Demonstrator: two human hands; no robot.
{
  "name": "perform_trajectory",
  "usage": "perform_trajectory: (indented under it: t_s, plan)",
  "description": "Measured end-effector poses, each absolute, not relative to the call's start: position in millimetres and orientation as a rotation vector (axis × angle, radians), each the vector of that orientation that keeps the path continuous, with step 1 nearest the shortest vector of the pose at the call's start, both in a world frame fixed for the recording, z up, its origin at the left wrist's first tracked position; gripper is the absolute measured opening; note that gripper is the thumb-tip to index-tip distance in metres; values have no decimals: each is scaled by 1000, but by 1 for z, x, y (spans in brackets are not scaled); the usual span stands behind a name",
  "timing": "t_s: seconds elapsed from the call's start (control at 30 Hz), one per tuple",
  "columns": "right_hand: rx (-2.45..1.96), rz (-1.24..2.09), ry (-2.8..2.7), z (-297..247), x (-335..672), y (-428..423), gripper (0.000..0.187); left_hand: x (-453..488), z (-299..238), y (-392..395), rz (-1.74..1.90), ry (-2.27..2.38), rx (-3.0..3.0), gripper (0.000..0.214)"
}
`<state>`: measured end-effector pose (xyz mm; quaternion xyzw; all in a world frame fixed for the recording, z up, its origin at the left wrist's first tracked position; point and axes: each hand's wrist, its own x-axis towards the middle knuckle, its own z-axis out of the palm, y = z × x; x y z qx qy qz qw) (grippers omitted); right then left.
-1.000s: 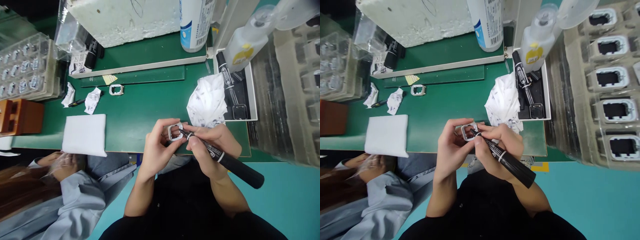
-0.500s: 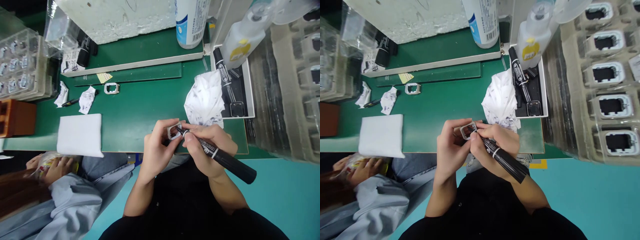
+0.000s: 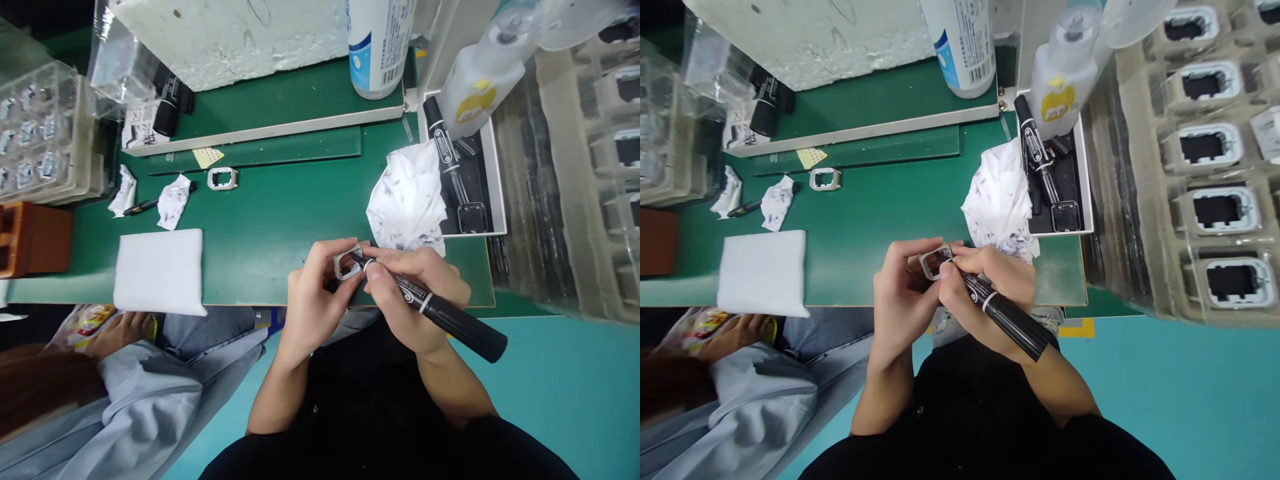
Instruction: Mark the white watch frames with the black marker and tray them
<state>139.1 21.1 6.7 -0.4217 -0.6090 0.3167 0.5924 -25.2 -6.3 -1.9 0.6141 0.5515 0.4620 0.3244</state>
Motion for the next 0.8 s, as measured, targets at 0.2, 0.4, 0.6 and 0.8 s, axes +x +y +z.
perform_trajectory:
  t_s: [0.2,0.4,0.6,0.8]
  plan:
    - [-993,715,-1428,8,140,22,13,-26,-2,-6,1197,1449,1651,42]
    - [-1000,716,-1430,8,140,21,13,-23,-3,-7,1203,1483,1730,42]
    - [-967,620,-1528,11,140,22,15,-23,-3,-7,1209,1499,1756,42]
    - [-977,588,-1548,12,141,23,15,-24,-4,-7,1217,1515,1741,37]
